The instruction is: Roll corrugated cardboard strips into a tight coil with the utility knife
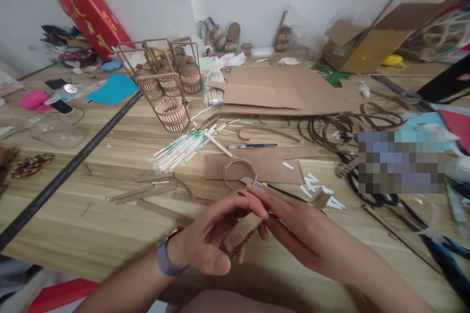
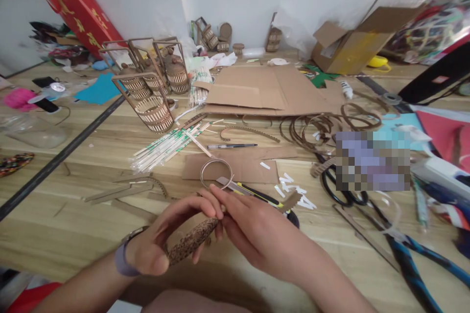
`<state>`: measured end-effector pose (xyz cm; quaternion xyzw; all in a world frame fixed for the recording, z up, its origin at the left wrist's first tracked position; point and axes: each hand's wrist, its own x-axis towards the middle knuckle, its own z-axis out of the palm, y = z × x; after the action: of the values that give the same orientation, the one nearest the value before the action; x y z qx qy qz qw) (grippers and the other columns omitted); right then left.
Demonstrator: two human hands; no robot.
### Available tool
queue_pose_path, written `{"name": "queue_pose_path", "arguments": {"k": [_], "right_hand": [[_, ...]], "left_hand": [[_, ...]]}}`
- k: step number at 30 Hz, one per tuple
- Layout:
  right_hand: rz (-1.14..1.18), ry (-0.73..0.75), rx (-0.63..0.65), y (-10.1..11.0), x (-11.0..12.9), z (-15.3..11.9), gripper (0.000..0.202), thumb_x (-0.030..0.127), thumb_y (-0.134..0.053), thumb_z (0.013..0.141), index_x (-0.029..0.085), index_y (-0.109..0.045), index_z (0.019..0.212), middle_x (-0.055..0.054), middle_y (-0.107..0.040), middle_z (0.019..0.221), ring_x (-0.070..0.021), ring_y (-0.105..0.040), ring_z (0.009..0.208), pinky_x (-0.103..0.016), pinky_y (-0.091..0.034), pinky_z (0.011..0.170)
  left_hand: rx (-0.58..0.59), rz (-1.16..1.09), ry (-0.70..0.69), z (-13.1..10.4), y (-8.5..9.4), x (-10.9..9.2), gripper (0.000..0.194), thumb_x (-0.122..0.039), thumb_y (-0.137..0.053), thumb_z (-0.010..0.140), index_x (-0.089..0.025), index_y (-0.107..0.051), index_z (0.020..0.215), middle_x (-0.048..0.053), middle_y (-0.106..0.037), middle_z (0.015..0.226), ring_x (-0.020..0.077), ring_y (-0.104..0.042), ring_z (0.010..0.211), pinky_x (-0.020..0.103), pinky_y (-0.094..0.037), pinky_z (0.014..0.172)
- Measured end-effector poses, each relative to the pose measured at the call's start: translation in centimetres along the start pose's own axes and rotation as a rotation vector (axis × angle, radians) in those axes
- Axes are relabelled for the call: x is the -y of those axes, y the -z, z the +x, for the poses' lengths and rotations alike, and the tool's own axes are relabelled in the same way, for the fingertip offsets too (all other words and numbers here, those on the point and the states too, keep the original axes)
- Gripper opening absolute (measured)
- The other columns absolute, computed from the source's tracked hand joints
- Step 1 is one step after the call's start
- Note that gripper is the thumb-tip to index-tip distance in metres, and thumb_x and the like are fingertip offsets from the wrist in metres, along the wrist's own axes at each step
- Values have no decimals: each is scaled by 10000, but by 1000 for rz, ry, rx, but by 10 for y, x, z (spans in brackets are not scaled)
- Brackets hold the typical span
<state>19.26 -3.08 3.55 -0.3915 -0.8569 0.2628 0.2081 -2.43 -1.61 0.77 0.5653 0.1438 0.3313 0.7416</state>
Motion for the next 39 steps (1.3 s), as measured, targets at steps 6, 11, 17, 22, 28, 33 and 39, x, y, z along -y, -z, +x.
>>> {"name": "queue_pose_path", "arguments": {"k": [6,11,17,22,28,33,39], "right_hand": [[-30,-111,-124,0,-13,-2,292,271,-397,1002,238,-650,1143,-76,-727,1042,-189,-700,909,-288,-562,745],[-253,-131,-365,11,-25,-11,286,296,-454,980,222,-643,1182,-76,-707,888,-212,-698,806,-309,-563,676],[-311,-2,-394,9,-10,-15,326,194,-466,978,188,-569,1288,-78,-659,921,-169,-676,792,-250,-549,658],[-190,49,-352,-1,-3,-16,283,219,-499,976,240,-611,1235,-40,-656,854,-140,-652,712,-221,-524,587],[-121,40,-356,-7,-2,-14,196,286,-548,963,268,-686,1101,-26,-638,821,-134,-634,680,-232,-525,587],[-98,0,-301,-13,-3,-16,257,284,-520,974,276,-678,1177,-42,-633,912,-139,-664,755,-232,-543,637],[-106,-5,-290,-14,0,-17,247,262,-533,965,275,-681,1162,-40,-629,918,-132,-659,759,-230,-550,651]], "left_hand": [[-17,94,23,1,4,5,626,-602,-748,729,-343,-612,1282,119,-263,1534,251,-647,977,253,-545,544],[-30,86,108,2,5,10,552,-568,-599,871,-261,-599,1329,143,-538,1345,224,-607,959,286,-518,650],[-115,61,234,6,3,11,537,-490,-562,897,-163,-596,1322,177,-636,1223,179,-564,803,271,-451,629],[-88,149,253,7,5,14,618,-640,-528,884,-135,-662,1214,108,-644,931,140,-523,677,265,-452,623],[-99,172,291,5,7,19,708,-717,-425,891,-144,-665,1230,81,-621,838,118,-507,622,236,-439,580],[-56,216,298,4,8,18,758,-753,-365,879,-151,-667,1227,86,-627,863,112,-501,606,234,-433,573],[-49,215,311,4,9,20,755,-756,-367,877,-149,-671,1206,90,-618,876,122,-491,635,238,-447,586]]}}
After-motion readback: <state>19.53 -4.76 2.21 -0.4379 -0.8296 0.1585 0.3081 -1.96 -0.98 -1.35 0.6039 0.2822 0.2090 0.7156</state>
